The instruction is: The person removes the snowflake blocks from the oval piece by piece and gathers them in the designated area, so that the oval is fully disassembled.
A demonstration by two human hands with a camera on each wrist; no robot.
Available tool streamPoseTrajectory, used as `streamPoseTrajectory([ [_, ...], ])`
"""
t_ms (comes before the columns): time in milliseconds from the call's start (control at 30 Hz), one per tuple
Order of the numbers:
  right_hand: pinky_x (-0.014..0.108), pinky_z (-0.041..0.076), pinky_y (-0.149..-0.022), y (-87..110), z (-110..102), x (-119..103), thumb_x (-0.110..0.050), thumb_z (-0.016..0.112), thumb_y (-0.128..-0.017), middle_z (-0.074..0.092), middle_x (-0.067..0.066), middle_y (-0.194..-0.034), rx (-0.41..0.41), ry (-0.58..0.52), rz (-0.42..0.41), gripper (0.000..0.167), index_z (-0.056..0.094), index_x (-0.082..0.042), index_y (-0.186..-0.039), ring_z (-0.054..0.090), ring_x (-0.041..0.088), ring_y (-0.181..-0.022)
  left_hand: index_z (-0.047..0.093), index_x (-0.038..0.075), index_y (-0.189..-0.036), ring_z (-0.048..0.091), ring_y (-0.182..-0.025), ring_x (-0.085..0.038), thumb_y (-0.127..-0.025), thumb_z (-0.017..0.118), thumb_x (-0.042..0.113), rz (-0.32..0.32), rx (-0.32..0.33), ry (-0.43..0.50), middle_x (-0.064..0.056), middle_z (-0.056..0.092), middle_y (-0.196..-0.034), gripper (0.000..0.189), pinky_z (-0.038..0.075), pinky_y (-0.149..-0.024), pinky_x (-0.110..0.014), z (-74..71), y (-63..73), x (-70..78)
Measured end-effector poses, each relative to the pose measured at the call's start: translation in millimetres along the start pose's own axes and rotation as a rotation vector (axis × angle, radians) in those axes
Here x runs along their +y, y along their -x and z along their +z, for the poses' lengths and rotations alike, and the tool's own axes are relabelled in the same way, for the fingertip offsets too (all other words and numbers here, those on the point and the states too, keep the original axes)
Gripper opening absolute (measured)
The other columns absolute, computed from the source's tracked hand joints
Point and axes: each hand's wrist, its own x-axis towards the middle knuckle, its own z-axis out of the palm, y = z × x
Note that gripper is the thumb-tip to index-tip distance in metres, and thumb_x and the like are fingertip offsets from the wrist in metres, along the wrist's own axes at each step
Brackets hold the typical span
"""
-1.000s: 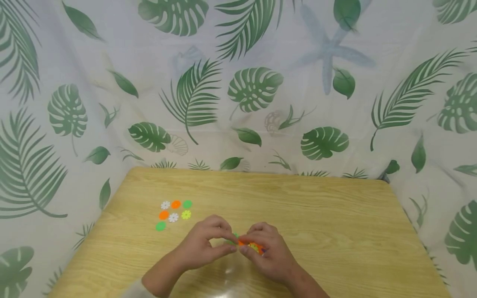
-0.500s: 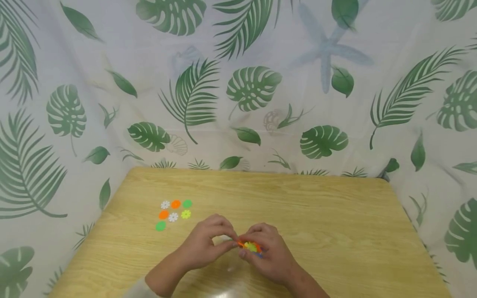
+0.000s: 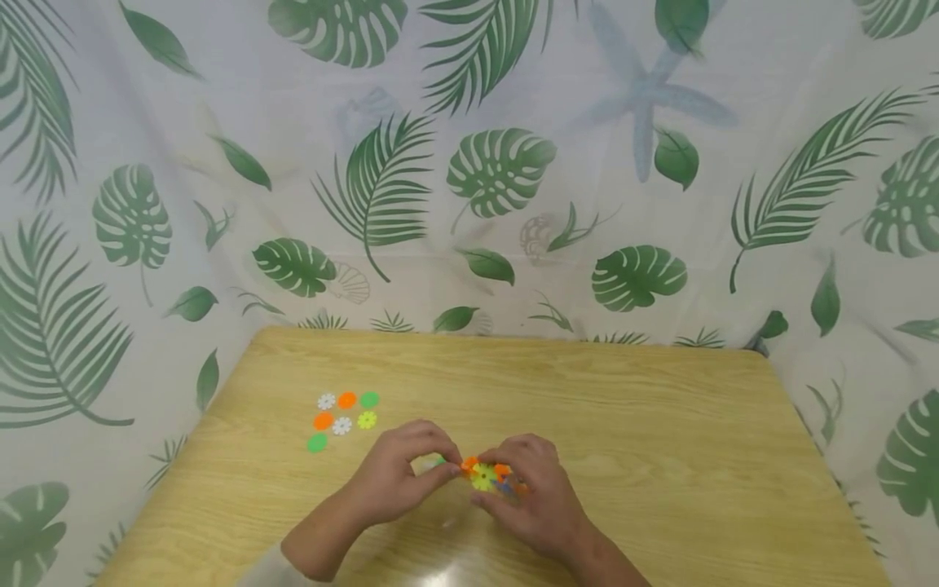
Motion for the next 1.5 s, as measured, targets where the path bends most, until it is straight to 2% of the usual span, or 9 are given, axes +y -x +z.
streamPoseTrajectory([
  [167, 0.036, 0.037, -0.101, -1.2, 1.4, 1.0, -0.014, 0.094, -0.075, 0.069, -0.01, -0.106, 0.046, 0.016, -0.063, 0.055, 0.071, -0.018, -0.124, 0.057, 0.018, -0.106, 0.076, 0.019, -0.098, 0.064, -0.102, -0.005, -0.099, 0.074, 0.023, -0.005, 0.001, 0.001, 0.012, 0.071, -0.103, 0.004, 0.055, -0.094, -0.032, -1.1, 0.7, -0.9],
  [367, 0.036, 0.035, -0.101, -2.1, 2.4, 0.3, -0.015, 0.094, -0.075, 0.071, -0.008, -0.105, 0.083, 0.017, -0.106, 0.05, 0.074, -0.018, -0.121, 0.057, 0.019, -0.104, 0.076, 0.019, -0.097, 0.064, -0.101, -0.006, -0.098, 0.075, 0.018, 0.012, 0.019, -0.005, 0.011, 0.071, -0.102, 0.002, 0.055, -0.093, -0.031, -1.3, 1.3, -1.0],
  [867, 0.037, 0.036, -0.1, -1.3, 6.2, 3.4, -0.016, 0.093, -0.075, 0.073, -0.007, -0.104, 0.127, 0.028, -0.149, 0.047, 0.075, -0.016, -0.118, 0.057, 0.021, -0.102, 0.073, 0.018, -0.091, 0.064, -0.091, -0.005, -0.094, 0.078, 0.014, 0.093, 0.091, -0.122, 0.012, 0.069, -0.094, 0.007, 0.055, -0.086, -0.03, -0.1, 1.6, 0.4],
  [1033, 0.034, 0.035, -0.101, 1.5, 0.1, 4.6, -0.01, 0.095, -0.071, 0.072, -0.007, -0.103, 0.123, 0.053, -0.09, 0.047, 0.076, -0.011, -0.114, 0.058, 0.02, -0.103, 0.073, 0.02, -0.091, 0.064, -0.092, -0.005, -0.096, 0.076, 0.013, 0.033, 0.132, -0.071, 0.013, 0.068, -0.096, 0.009, 0.057, -0.085, -0.033, -11.8, 3.6, -0.4],
  [1133, 0.034, 0.035, -0.101, 3.0, -5.2, 6.5, -0.008, 0.095, -0.07, 0.072, -0.008, -0.102, 0.123, 0.068, -0.059, 0.049, 0.076, -0.013, -0.116, 0.058, 0.018, -0.103, 0.073, 0.021, -0.092, 0.065, -0.095, -0.007, -0.096, 0.075, 0.013, -0.018, 0.152, -0.032, 0.011, 0.069, -0.097, 0.009, 0.057, -0.086, -0.035, -22.2, 4.8, -2.1],
  [1300, 0.036, 0.035, -0.1, 2.5, -5.9, 7.0, -0.008, 0.095, -0.07, 0.073, -0.009, -0.102, 0.134, 0.064, -0.074, 0.052, 0.076, -0.017, -0.119, 0.057, 0.018, -0.102, 0.074, 0.023, -0.094, 0.065, -0.095, -0.008, -0.097, 0.075, 0.015, -0.091, 0.164, -0.004, 0.009, 0.071, -0.097, 0.009, 0.056, -0.084, -0.034, -28.3, 7.9, -6.0],
  [1500, 0.035, 0.033, -0.103, 2.6, -3.4, 6.6, -0.007, 0.094, -0.07, 0.072, -0.008, -0.1, 0.133, 0.044, -0.076, 0.053, 0.076, -0.015, -0.119, 0.057, 0.019, -0.102, 0.074, 0.023, -0.094, 0.062, -0.091, -0.007, -0.096, 0.076, 0.015, -0.175, 0.194, -0.027, 0.017, 0.069, -0.094, 0.009, 0.054, -0.082, -0.035, -30.2, 15.5, -17.4],
])
